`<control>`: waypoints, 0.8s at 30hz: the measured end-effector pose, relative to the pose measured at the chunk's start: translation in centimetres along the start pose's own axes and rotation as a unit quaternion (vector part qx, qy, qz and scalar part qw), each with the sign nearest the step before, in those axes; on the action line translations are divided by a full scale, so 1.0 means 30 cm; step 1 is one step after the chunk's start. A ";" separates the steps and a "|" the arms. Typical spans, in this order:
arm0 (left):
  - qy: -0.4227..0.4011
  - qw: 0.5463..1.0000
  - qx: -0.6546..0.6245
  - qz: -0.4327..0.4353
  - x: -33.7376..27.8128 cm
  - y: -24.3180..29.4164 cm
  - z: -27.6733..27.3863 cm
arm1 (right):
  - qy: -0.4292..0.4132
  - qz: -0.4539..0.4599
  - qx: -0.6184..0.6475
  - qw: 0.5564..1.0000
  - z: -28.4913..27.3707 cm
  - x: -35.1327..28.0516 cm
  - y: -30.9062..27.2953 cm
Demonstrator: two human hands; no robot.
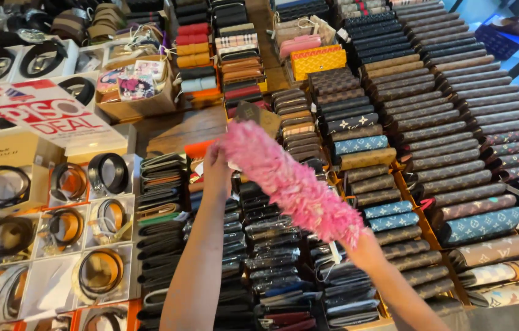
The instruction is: Dusting and organizing wallets and belts on a store display using a pink feather duster.
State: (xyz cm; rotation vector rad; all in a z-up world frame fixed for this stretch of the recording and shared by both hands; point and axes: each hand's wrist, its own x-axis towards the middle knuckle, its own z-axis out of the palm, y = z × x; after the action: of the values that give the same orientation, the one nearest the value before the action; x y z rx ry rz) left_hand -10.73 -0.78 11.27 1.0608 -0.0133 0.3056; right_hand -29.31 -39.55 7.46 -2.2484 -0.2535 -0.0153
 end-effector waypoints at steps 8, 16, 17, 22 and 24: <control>0.007 0.995 -0.008 -0.101 -0.194 0.230 0.103 | 0.091 0.014 -0.100 0.991 -0.114 -0.057 -0.040; -0.015 0.998 0.021 -0.056 -0.262 0.135 0.043 | 0.039 0.002 -0.023 0.999 -0.062 -0.125 -0.070; -0.010 0.997 -0.010 -0.071 -0.293 0.211 0.095 | 0.066 0.068 -0.005 0.995 -0.081 -0.124 -0.087; 0.020 0.994 -0.055 -0.093 -0.290 0.205 0.082 | 0.082 0.194 0.008 0.978 -0.095 -0.172 -0.154; 0.074 0.994 -0.007 -0.085 -0.297 0.142 0.039 | 0.113 -0.222 0.036 0.968 -0.053 -0.215 -0.140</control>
State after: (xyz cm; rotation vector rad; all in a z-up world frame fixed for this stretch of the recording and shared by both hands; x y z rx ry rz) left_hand -20.19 -2.01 14.08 1.0166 0.2075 0.2288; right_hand -36.31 -39.31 11.06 -2.0525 -0.6155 -0.4897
